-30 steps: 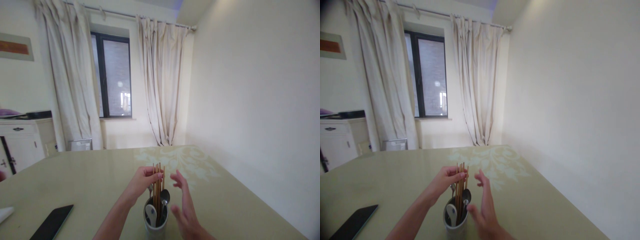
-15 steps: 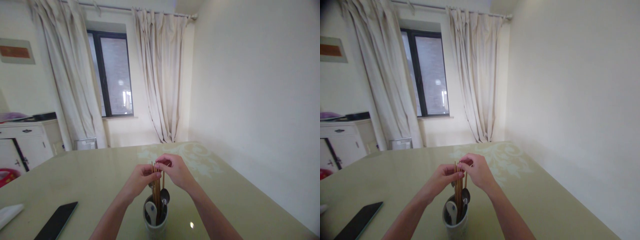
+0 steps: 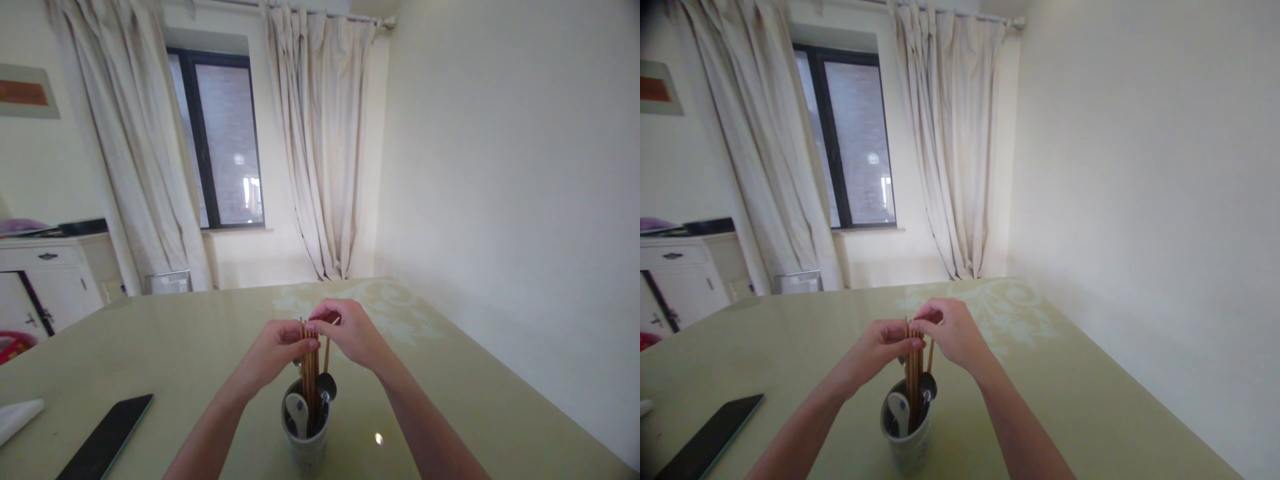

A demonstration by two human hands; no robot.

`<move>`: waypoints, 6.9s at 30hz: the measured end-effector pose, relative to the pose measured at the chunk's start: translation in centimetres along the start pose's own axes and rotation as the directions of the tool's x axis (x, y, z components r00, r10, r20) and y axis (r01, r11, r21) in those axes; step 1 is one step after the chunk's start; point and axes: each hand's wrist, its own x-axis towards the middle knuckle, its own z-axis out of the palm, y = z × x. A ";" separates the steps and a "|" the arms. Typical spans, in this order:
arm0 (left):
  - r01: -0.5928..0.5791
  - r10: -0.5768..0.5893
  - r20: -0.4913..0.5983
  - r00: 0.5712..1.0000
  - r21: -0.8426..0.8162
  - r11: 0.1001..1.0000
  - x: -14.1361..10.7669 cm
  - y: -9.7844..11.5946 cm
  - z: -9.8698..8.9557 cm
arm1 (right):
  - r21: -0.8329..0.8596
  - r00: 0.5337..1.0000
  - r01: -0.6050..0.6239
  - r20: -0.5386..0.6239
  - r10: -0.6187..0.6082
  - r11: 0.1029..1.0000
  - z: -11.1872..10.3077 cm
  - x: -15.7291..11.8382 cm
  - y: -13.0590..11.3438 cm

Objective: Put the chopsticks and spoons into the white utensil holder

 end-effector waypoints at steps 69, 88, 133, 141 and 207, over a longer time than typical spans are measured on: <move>-0.676 -0.084 -0.698 0.711 -0.712 0.190 -1.2 4.7 0.9 | 0.324 0.964 0.193 -0.237 -0.118 0.926 4.3 -1.9 -2.0; 0.376 -0.182 -0.336 0.924 0.707 0.599 0.2 -9.2 -8.6 | -0.035 0.993 -0.013 0.117 0.017 0.999 3.4 -0.3 1.1; 0.490 -0.337 -0.376 0.863 0.783 0.383 -0.8 -13.7 -8.4 | -0.005 1.000 -0.012 -0.017 0.012 1.000 1.3 0.0 0.6; 0.441 -0.327 -0.323 0.888 0.796 0.414 -0.5 -13.3 -7.7 | 0.031 0.996 -0.007 -0.091 0.010 0.999 0.9 0.1 0.2; 0.343 -0.076 -0.391 0.917 0.680 0.647 0.9 -12.8 -5.8 | 0.474 0.956 -0.087 -0.207 0.208 0.876 0.1 0.7 1.0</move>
